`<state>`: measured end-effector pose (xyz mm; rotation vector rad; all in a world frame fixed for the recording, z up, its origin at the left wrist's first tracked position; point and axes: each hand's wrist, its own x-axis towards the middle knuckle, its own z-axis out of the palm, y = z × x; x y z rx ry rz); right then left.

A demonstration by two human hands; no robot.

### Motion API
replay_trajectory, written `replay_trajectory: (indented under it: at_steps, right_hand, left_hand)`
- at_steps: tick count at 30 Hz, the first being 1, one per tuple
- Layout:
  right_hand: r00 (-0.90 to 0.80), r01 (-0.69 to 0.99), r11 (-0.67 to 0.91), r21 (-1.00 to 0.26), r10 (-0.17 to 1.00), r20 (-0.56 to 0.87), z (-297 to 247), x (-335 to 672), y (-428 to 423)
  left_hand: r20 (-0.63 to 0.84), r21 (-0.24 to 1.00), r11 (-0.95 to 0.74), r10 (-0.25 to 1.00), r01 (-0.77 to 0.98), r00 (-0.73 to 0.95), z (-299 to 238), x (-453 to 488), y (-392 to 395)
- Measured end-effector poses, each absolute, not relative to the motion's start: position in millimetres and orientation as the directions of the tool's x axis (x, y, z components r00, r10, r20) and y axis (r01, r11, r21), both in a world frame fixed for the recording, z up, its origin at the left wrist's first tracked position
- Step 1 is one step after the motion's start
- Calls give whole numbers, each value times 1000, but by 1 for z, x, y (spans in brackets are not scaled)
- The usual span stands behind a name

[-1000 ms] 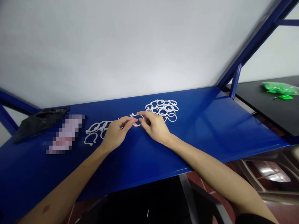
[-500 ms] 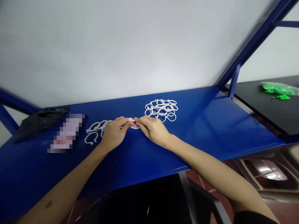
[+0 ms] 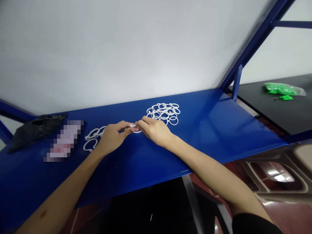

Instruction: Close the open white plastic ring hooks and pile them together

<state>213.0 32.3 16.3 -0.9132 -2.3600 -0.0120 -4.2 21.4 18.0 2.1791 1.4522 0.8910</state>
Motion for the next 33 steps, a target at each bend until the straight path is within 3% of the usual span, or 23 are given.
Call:
replay_trajectory:
  at_steps: [4, 7, 12, 16, 23, 28, 30, 33]
  right_hand:
    - [-398, 758, 600, -256, 736, 547, 28, 230, 47]
    - [-233, 856, 431, -286, 815, 531, 34, 250, 61]
    - [-119, 909, 296, -295, 860, 497, 27, 274, 79]
    - [-153, 911, 311, -269, 864, 480, 15, 278, 87]
    - [-149, 877, 384, -289, 789, 596, 20, 271, 81]
    - [-420, 609, 620, -495, 781, 463, 17, 238, 52]
    - [-487, 482, 629, -610, 771, 411, 14, 222, 39]
    - [-447, 363, 577, -732, 797, 407, 12, 208, 28]
  left_hand:
    - [344, 365, -389, 900, 845, 266, 14, -25, 33]
    - [274, 163, -312, 926, 936, 261, 13, -41, 40]
    - [139, 62, -265, 957, 962, 255, 12, -48, 44]
    - [182, 98, -288, 946, 953, 268, 11, -42, 43]
    - [369, 210, -375, 886, 903, 282, 18, -23, 35]
    - [449, 395, -517, 830, 759, 332, 24, 1, 21]
    - [450, 477, -533, 831, 699, 326, 22, 9, 16]
    - [438, 632, -470, 873, 616, 216, 18, 14, 13]
